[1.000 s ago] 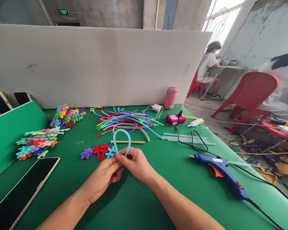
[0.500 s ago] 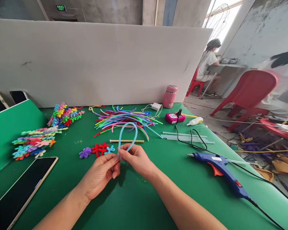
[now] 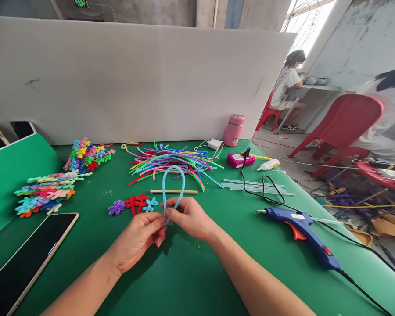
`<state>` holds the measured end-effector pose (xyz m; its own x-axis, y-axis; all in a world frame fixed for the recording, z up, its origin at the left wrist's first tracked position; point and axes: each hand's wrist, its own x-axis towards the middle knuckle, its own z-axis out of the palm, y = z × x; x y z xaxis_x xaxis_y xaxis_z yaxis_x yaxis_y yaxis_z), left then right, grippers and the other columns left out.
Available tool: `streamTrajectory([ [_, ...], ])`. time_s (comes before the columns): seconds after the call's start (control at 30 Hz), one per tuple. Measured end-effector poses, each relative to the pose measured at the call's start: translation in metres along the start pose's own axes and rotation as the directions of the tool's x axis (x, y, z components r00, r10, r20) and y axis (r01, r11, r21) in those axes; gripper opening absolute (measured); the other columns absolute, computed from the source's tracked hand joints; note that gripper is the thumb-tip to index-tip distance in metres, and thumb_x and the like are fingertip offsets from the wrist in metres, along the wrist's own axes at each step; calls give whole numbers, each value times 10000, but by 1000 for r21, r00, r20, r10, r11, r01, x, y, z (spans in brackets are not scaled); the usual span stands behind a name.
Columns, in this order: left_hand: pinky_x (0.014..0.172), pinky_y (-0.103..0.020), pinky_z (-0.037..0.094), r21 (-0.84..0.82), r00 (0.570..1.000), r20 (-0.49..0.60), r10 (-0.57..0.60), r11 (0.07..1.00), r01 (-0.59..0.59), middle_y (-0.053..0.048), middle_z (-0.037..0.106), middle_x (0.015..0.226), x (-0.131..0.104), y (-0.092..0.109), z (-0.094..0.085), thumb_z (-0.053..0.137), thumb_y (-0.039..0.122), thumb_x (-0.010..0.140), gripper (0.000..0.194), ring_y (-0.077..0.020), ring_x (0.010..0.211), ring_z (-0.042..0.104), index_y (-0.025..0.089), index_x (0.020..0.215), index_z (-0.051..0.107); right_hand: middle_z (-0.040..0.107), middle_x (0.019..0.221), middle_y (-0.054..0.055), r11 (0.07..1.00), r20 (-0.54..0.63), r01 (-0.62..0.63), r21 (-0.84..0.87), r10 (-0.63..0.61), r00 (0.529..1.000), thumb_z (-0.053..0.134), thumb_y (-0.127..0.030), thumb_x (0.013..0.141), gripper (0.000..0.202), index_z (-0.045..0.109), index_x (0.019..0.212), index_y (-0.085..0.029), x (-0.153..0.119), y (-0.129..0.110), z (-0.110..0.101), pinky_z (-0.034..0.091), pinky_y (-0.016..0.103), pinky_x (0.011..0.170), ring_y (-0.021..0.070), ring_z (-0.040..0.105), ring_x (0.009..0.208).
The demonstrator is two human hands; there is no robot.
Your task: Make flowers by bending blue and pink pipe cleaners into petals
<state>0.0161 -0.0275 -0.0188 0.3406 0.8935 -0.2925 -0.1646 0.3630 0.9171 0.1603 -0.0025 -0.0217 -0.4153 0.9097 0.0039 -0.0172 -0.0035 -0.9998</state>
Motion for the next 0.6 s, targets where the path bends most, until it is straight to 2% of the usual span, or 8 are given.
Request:
streamTrajectory([
  [0.17, 444, -221, 315, 1, 999, 17, -46, 999, 45, 16, 485, 492, -2, 3, 2, 610, 307, 690, 237, -76, 444, 417, 125, 553, 545, 532, 609, -9, 996, 66, 59, -67, -55, 996, 542, -342, 760, 218, 607, 743, -135, -1, 1, -3, 391, 216, 542, 90, 473, 557],
  [0.4, 452, -225, 334, -50, 995, 84, -60, 997, 64, 5, 506, 498, -2, 3, -1, 573, 297, 720, 201, -89, 446, 445, 119, 626, 582, 520, 571, -13, 996, 67, 66, -61, -62, 996, 554, -377, 749, 244, 598, 734, -137, -1, -1, -7, 386, 216, 521, 95, 472, 541],
  [0.6, 444, -222, 331, 24, 997, 44, -61, 998, 60, 23, 483, 491, -2, 2, 0, 636, 298, 669, 189, -78, 443, 427, 113, 646, 606, 515, 577, -14, 996, 72, 72, -46, -69, 995, 536, -358, 764, 233, 598, 753, -134, -1, 0, -7, 357, 208, 491, 84, 435, 518],
])
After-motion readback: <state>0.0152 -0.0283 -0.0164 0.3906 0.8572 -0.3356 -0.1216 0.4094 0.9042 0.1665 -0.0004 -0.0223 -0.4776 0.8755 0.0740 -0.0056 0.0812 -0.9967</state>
